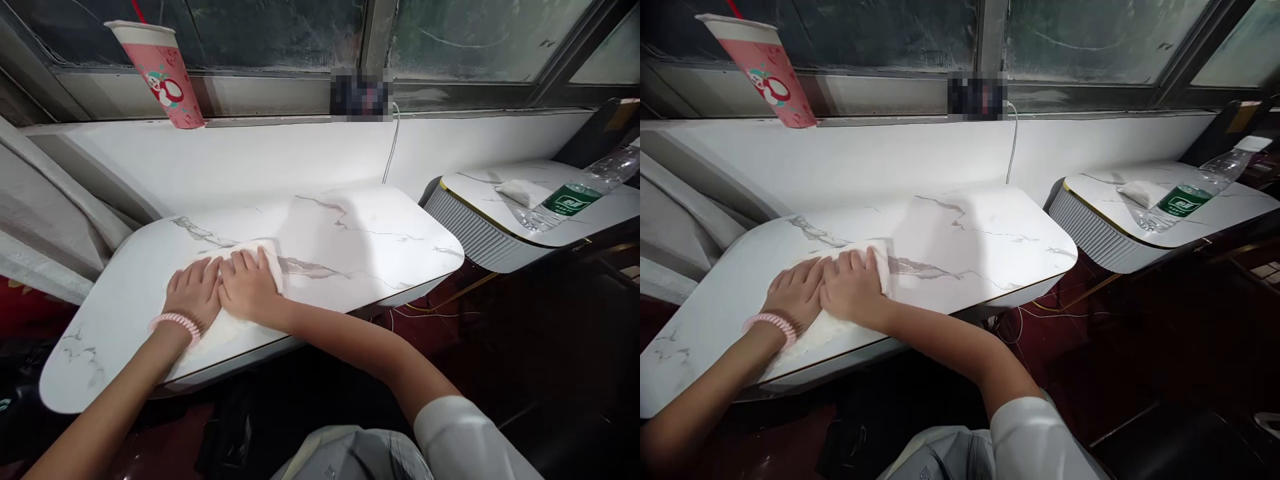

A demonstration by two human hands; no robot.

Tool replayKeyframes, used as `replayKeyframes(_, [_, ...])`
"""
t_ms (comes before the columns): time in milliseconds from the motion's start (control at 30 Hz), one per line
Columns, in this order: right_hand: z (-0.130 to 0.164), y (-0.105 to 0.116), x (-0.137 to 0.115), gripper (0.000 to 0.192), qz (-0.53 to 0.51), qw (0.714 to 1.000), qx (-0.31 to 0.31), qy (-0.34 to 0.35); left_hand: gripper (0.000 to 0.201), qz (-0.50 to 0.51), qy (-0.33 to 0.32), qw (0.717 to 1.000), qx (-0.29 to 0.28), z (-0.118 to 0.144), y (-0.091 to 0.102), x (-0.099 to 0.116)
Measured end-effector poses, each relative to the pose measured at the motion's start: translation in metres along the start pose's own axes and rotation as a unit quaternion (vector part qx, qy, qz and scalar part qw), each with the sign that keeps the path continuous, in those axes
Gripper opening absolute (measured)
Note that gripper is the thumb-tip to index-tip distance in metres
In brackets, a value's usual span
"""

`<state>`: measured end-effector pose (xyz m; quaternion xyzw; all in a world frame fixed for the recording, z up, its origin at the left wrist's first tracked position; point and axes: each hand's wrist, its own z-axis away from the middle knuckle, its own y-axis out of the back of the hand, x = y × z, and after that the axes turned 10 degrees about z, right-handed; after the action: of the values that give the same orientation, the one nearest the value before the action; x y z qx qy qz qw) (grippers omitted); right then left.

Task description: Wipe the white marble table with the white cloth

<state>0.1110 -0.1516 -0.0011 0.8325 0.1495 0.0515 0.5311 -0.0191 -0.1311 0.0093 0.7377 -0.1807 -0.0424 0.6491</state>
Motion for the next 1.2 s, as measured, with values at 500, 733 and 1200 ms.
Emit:
replayKeyframes(500, [0.015, 0.013, -0.028, 0.043, -0.021, 0.992, -0.035, 0.119, 0.06, 0.011, 0.059, 0.998, -0.016, 0.056, 0.005, -0.023])
replayKeyframes(733, [-0.062, -0.029, -0.006, 0.04, -0.038, 0.996, -0.03, 0.079, 0.049, 0.039, -0.003, 0.999, 0.025, -0.043, -0.002, -0.062])
replayKeyframes(1200, [-0.169, -0.087, 0.027, 0.034, -0.057, 0.997, 0.031, -0.044, 0.044, 0.103, -0.022, 0.994, 0.037, -0.186, -0.016, -0.098])
